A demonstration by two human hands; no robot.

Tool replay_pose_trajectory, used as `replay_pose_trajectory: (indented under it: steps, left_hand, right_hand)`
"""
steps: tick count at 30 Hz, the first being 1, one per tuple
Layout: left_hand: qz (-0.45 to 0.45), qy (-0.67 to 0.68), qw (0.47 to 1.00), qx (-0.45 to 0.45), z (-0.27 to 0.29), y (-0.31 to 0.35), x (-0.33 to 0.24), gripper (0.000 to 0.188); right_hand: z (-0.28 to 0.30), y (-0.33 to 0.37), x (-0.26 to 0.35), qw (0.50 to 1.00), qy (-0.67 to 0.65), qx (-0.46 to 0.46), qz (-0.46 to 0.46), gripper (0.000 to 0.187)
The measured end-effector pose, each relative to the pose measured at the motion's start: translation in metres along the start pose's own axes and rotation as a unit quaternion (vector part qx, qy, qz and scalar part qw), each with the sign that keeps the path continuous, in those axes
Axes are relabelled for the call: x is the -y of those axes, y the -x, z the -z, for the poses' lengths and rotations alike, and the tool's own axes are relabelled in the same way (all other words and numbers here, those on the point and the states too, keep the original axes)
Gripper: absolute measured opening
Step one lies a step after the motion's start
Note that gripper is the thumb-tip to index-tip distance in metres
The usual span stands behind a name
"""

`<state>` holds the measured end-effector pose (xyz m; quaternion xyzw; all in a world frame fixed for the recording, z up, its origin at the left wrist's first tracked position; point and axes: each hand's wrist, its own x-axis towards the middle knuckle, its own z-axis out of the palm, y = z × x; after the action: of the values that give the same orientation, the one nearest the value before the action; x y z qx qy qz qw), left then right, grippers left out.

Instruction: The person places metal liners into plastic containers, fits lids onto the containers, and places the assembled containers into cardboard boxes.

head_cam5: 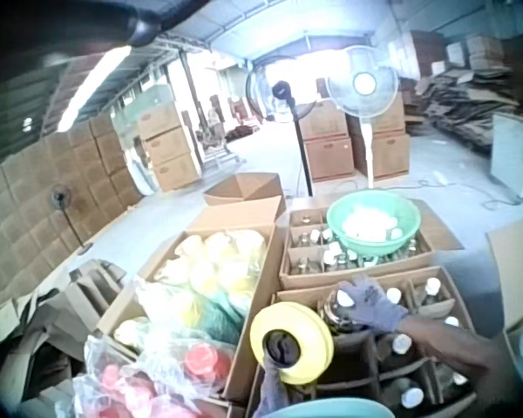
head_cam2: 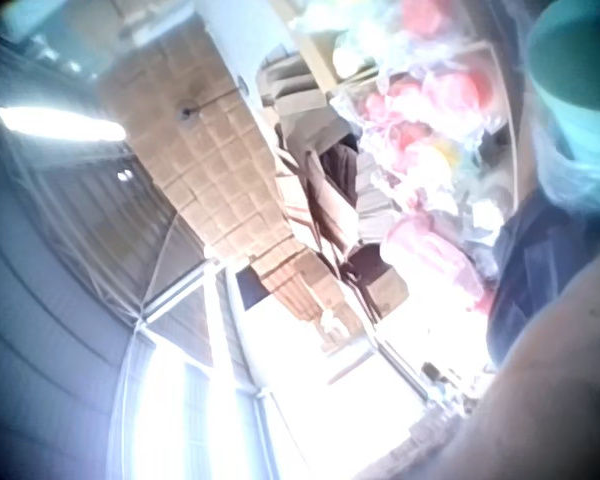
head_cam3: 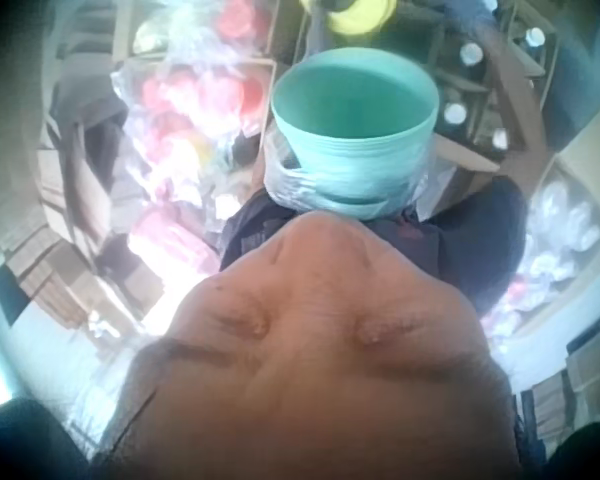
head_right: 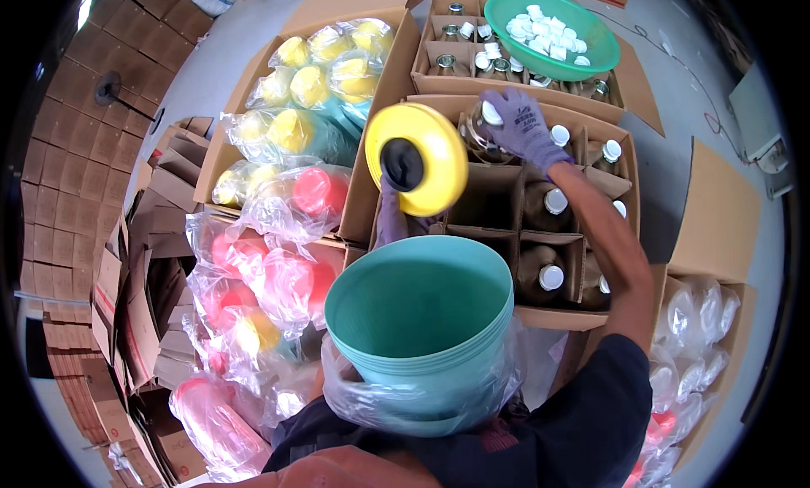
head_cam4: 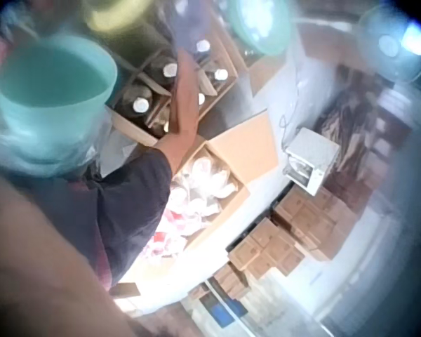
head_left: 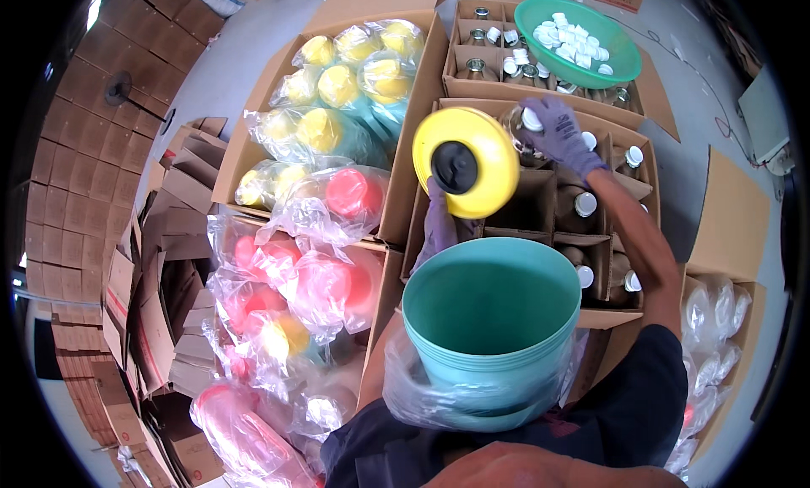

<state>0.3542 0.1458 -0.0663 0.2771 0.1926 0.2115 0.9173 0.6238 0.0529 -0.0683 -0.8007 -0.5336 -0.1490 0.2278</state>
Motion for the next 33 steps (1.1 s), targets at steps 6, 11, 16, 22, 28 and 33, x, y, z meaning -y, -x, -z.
replay_pose_trajectory:
  steps: [6, 11, 16, 22, 28, 33]
  left_hand:
    - [0.001, 0.106, 0.965, 0.238, -0.048, -0.029, -0.008, 0.067]
    - [-0.09, 0.089, 0.964, 0.235, -0.075, 0.009, -0.066, 0.066]
    - [-0.145, 0.046, 0.979, 0.133, -0.048, 0.08, -0.08, 0.065]
    - [-0.15, 0.01, 0.989, -0.003, 0.021, 0.178, -0.072, 0.063]
    - [-0.089, 0.079, 0.992, -0.028, 0.042, 0.181, -0.027, 0.062]
    - [-0.141, 0.116, 0.983, -0.021, 0.034, 0.171, -0.045, 0.061]
  right_hand:
    - [0.197, -0.01, 0.137, 0.948, 0.03, -0.147, 0.28, 0.048]
    - [0.223, 0.004, 0.193, 0.836, 0.037, -0.137, 0.531, 0.05]
    - [0.249, 0.012, 0.184, 0.959, -0.177, -0.081, 0.205, 0.07]
    - [0.193, 0.068, 0.192, 0.838, -0.542, -0.04, -0.041, 0.09]
    - [0.186, 0.093, 0.206, 0.758, -0.638, 0.12, -0.067, 0.058]
    - [0.195, 0.081, 0.211, 0.761, -0.588, 0.267, -0.061, 0.029]
